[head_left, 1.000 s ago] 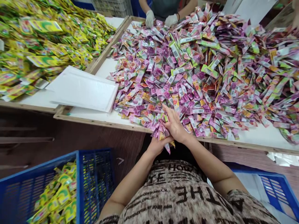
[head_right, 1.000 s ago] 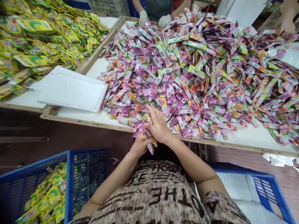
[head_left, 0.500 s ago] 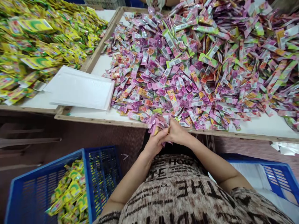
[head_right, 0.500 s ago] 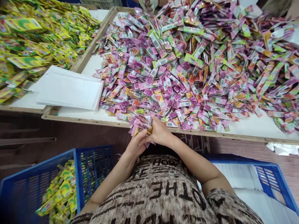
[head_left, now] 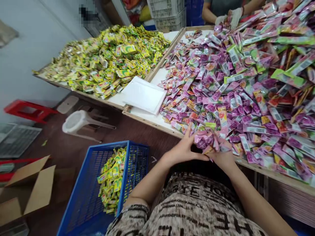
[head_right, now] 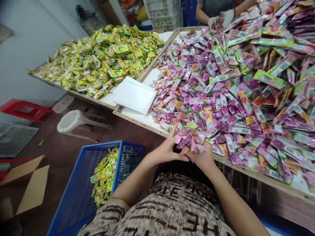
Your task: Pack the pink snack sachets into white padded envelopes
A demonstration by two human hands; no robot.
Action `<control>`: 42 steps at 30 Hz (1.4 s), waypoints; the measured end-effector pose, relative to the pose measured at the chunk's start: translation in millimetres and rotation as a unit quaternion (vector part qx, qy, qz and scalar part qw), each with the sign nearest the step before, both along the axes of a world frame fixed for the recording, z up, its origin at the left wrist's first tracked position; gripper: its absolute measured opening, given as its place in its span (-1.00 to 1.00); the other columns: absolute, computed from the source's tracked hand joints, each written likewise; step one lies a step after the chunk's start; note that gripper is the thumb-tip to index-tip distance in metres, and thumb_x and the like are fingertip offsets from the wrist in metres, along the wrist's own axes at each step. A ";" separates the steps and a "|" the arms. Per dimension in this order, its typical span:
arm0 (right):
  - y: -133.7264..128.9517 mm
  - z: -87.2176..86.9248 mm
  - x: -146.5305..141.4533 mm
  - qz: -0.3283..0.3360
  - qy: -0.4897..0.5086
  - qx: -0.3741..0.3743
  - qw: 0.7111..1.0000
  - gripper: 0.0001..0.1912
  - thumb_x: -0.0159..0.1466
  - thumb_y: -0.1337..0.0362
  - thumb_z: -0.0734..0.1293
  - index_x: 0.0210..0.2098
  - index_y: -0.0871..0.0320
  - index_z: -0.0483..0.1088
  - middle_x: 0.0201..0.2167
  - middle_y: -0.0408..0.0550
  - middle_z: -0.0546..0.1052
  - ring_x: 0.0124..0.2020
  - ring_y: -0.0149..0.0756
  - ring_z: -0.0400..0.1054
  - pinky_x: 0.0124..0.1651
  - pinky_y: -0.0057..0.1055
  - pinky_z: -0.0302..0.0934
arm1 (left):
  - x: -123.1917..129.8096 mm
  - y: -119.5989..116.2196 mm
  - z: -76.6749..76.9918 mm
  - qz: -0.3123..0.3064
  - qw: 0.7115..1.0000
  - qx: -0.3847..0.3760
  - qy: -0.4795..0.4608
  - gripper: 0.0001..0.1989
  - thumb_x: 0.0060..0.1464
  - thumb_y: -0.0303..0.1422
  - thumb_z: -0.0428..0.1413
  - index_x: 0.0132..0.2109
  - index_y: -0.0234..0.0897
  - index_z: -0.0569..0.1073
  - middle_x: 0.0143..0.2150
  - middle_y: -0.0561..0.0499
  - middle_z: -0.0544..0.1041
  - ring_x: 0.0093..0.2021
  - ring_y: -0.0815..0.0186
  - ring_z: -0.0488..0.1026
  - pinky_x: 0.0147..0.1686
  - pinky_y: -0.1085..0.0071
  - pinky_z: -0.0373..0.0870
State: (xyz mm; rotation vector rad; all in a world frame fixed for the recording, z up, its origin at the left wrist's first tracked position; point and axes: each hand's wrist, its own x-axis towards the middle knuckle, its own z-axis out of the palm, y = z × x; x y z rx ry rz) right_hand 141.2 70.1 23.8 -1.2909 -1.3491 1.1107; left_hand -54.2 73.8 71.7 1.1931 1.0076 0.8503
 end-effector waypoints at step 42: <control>15.7 22.3 56.4 0.172 -0.581 0.200 0.770 -0.58 0.32 0.21 0.29 0.11 0.29 0.37 -0.16 0.18 0.51 -0.16 -0.07 0.34 -0.13 -0.24 0.10 | 98.6 50.7 -13.0 0.072 0.885 0.283 0.363 -0.85 0.14 -0.40 0.07 -0.41 -0.22 0.38 -0.49 0.05 0.41 -0.42 0.28 0.36 -0.33 0.36 0.22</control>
